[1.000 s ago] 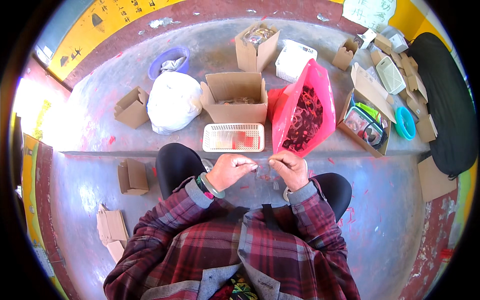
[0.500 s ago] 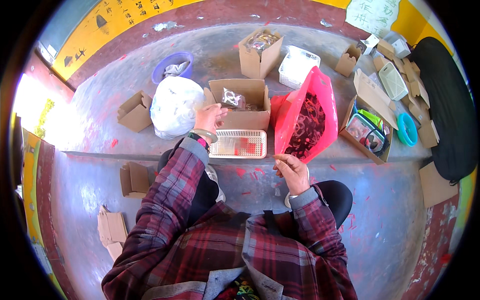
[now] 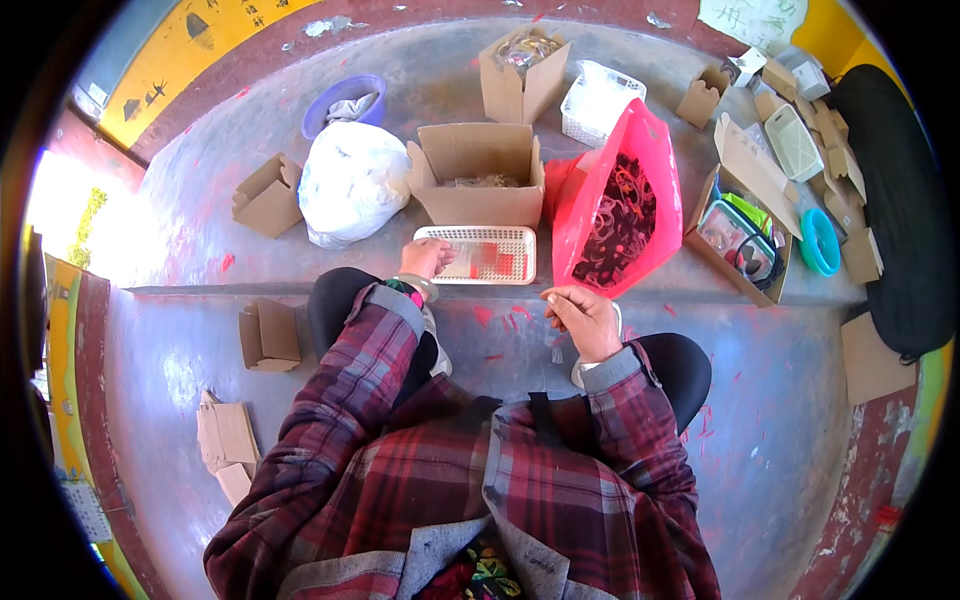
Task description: The person sits on the floor and sorts small, clear plastic rings from a pink bag into a white basket. They handle the items one by one, picking them up from the bag and placing them into the basket.
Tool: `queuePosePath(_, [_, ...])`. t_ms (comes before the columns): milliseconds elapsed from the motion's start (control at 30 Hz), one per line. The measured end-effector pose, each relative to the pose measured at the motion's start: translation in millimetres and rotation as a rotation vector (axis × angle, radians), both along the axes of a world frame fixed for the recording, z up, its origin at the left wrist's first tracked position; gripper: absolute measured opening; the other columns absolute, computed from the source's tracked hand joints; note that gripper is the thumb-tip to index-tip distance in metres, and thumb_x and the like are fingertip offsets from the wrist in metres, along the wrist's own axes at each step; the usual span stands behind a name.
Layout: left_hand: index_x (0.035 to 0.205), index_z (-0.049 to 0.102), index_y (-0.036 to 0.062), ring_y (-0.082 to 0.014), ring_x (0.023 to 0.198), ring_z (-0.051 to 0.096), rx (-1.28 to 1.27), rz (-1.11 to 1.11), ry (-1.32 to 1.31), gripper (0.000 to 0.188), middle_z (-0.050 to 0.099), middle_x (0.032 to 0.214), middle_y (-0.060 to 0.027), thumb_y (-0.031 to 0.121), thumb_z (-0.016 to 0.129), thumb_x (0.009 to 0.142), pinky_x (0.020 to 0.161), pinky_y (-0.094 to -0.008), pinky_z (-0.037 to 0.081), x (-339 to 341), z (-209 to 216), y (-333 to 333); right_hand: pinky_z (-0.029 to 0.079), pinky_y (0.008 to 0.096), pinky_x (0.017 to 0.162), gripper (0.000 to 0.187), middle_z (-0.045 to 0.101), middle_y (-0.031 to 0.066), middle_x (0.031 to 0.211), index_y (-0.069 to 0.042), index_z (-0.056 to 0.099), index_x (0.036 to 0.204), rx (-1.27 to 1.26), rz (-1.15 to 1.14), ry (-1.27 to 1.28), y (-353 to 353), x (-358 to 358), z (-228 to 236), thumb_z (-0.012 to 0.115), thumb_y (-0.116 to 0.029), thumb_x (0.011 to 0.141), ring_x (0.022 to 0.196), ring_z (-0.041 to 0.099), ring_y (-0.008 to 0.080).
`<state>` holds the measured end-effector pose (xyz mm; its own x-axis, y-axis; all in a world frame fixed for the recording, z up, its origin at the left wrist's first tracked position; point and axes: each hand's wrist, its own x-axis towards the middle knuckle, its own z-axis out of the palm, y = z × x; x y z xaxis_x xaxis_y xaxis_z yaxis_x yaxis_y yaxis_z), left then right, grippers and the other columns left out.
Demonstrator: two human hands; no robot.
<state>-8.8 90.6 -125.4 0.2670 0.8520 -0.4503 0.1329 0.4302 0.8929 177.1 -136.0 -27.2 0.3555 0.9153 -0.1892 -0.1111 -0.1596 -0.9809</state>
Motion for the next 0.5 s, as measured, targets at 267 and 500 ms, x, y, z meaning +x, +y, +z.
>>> queuePosePath(267, [0.084, 0.061, 0.0013, -0.0361, 0.081, 0.059, 0.635, -0.313, 0.850, 0.021, 0.061, 0.081, -0.0206, 0.017, 0.051, 0.075, 0.075, -0.0424, 0.047, 4.1, -68.3, 2.1, 0.041, 0.0186, 0.053, 0.017, 0.058, 0.0013, 0.070, 0.000, 0.063, 0.091, -0.062, 0.067, 0.003, 0.0, -1.9, -6.5, 0.054, -0.014, 0.085, 0.060, 0.052, 0.0054])
queuePosePath(500, [0.084, 0.062, 0.0019, -0.0353, 0.088, 0.055, 0.984, -0.705, 0.827, 0.019, 0.059, 0.093, -0.0188, 0.011, 0.049, 0.074, 0.080, -0.0410, 0.044, 17.3, -90.3, -1.9, 0.042, 0.0194, 0.053, 0.018, 0.058, 0.0025, 0.070, 0.001, 0.063, 0.092, -0.100, 0.105, -0.037, 3.5, -8.0, -10.9, 0.055, -0.013, 0.084, 0.060, 0.052, 0.0063])
